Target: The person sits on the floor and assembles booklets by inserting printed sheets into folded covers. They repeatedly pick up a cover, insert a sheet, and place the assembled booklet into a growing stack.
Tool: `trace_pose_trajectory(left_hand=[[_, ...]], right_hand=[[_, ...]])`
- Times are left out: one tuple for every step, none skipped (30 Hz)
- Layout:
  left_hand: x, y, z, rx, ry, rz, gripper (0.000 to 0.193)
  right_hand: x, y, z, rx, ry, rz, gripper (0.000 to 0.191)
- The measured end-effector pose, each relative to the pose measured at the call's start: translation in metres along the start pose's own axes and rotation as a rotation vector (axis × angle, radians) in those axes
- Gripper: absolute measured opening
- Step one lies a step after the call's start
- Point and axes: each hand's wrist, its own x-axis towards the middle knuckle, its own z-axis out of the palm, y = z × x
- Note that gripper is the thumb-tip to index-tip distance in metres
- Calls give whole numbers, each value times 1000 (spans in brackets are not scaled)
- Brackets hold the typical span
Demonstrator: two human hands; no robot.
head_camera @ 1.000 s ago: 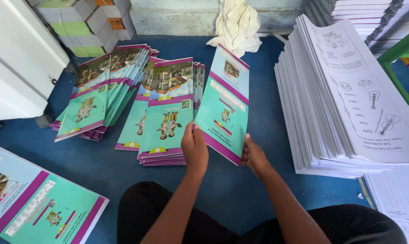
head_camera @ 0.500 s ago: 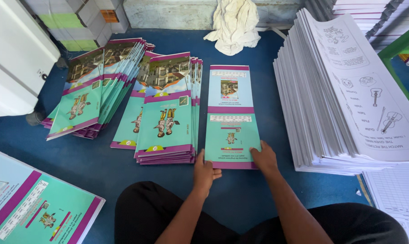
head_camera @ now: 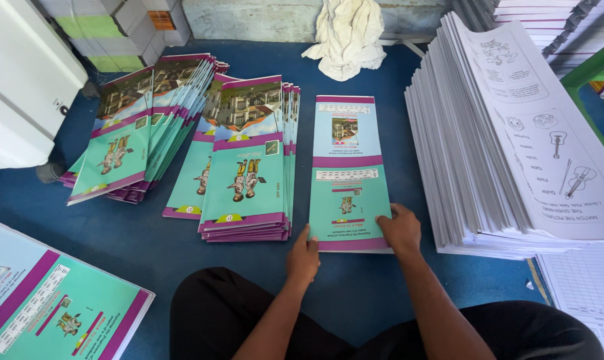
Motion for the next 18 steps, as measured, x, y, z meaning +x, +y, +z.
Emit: trace_pose_trajectory(left_hand=[[2, -3, 1, 61, 1, 13, 57], [5, -5, 3, 120, 29, 92, 57], [9, -9, 5, 179, 58, 170, 57], [13, -13, 7, 238, 87, 249, 58], [16, -16, 9, 237, 74, 239, 58], [18, -19, 12, 236, 63, 230, 57], [20, -21, 13, 236, 52, 222, 57], [21, -21, 14, 253, 50, 219, 58], [20, -21, 15, 271, 48, 213, 59], [18, -19, 14, 288, 45, 207, 60], [15, -16, 13, 283, 34, 200, 62], [11, -11, 11, 278, 23, 193, 64], [6, -6, 8, 273, 12, 187, 66], [1, -1, 5, 258, 8, 187, 66], [-5, 5, 3, 241, 5, 187, 67], [-9, 9, 0, 224, 2, 187, 67], [-12, 13, -2, 184, -31, 123, 67], [-14, 14, -3, 145, -63, 58, 66]], right_hand=[[0, -2, -2, -23, 19, 1, 50], [0, -3, -4, -47, 39, 1, 49], [-1, -3, -6, -67, 52, -7, 48], [-2, -3, -8, -86, 65, -15, 46], [-3, -4, -10, -106, 77, -23, 45], [-4, -5, -12, -62, 64, -16, 45], [-4, -6, -14, -17, 52, -11, 45], [-5, -9, -16, 27, 39, -5, 46], [-7, -12, -18, 200, -19, -17, 47], [-7, -16, -20, 373, -77, -29, 48], [-8, -21, -22, 545, -135, -42, 49], [-9, -26, -25, 589, -191, -31, 47], [-12, -30, -26, 633, -247, -20, 48], [-14, -34, -27, 677, -302, -10, 53], [-16, -37, -26, 713, -351, -25, 54], [-18, -41, -24, 748, -400, -40, 56], [-20, -43, -21, 783, -452, -53, 59], [-21, -44, -16, 733, -473, -84, 59]])
